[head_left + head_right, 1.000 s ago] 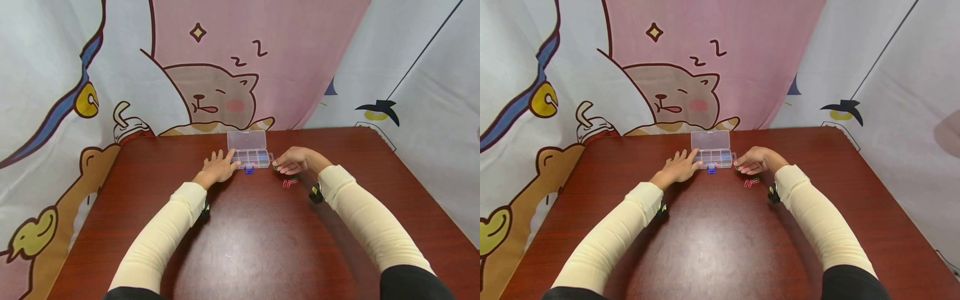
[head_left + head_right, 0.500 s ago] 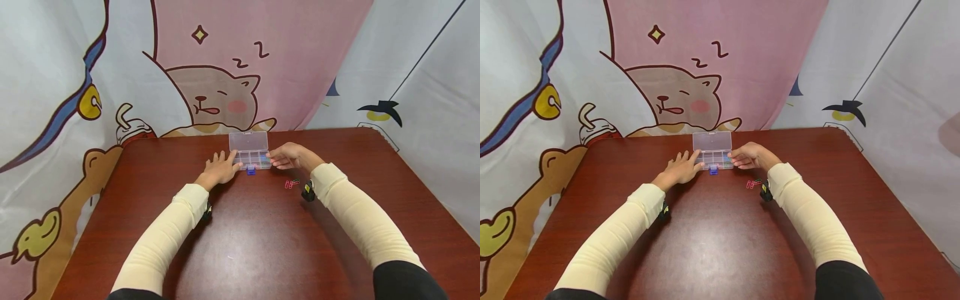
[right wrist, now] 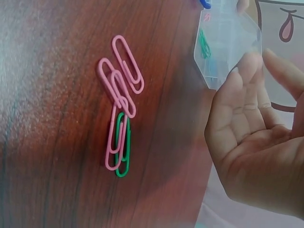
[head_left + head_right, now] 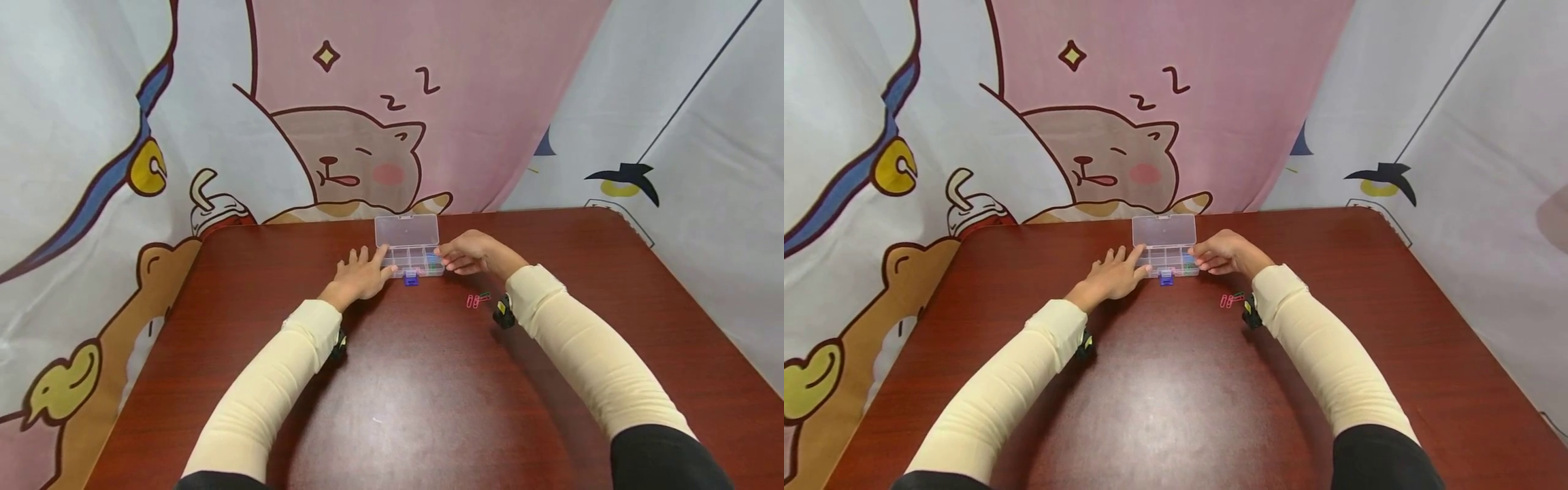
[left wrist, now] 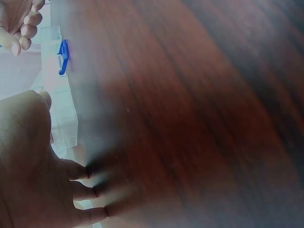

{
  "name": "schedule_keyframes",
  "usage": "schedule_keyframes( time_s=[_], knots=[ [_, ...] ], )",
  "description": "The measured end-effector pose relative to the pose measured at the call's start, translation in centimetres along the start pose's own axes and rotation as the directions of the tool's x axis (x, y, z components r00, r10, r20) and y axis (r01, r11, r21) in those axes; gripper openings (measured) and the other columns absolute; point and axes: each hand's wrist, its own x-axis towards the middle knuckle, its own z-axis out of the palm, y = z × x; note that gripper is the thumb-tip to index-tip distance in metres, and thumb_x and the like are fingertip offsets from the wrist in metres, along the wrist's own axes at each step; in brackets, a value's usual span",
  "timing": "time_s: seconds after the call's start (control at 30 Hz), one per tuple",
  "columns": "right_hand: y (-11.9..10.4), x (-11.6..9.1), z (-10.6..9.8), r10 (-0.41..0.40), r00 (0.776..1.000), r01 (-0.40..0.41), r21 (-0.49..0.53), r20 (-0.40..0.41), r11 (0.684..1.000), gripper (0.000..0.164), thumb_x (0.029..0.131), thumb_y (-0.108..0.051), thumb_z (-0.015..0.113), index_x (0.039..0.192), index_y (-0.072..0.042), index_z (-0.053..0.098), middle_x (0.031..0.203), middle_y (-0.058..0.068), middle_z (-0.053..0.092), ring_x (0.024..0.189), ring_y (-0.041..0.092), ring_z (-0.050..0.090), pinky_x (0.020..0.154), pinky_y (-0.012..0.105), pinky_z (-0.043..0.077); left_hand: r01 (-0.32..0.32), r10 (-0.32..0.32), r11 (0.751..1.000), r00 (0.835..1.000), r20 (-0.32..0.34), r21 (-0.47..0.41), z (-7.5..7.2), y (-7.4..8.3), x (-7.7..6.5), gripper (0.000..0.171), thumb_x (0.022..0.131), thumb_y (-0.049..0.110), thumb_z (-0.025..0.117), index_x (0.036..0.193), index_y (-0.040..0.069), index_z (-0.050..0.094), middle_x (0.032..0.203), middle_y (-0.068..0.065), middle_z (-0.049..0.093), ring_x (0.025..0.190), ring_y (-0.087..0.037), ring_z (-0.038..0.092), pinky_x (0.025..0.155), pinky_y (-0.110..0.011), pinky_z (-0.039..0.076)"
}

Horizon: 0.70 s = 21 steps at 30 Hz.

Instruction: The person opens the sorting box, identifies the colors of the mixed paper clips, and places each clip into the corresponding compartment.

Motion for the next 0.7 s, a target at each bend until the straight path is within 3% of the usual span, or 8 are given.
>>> schedule_keyframes(
  time_s=[0.43,0.7],
  knots=[
    [0.13,-0.27,-0.25,0.011,1.0,-0.01,-0.038,0.02,0.999,0.042,0.081,-0.025,0.07,0.111,0.003,0.059,0.071,0.002,0.063,0.061,0.013,0.059,0.065,0.032,0.05,-0.012,0.012,1.0,1.0,-0.011,-0.004,0.03,-0.06,0.04,0.064,0.091,0.06,0.023,0.146,0.031,0.008,0.148,-0.018,0.014,0.132,-0.039,0.01,0.099,-0.059,0.013],
    [0.55,-0.81,-0.8,0.03,0.999,-0.027,-0.067,0.042,0.997,0.032,0.08,-0.025,0.07,0.097,0.001,0.061,0.07,0.003,0.062,0.061,0.014,0.059,0.067,0.034,0.049,-0.009,0.009,1.0,1.0,-0.004,-0.014,0.19,-0.1,0.08,0.064,0.091,0.06,0.023,0.146,0.032,0.006,0.148,-0.017,0.013,0.133,-0.039,0.009,0.099,-0.059,0.011]
  ],
)
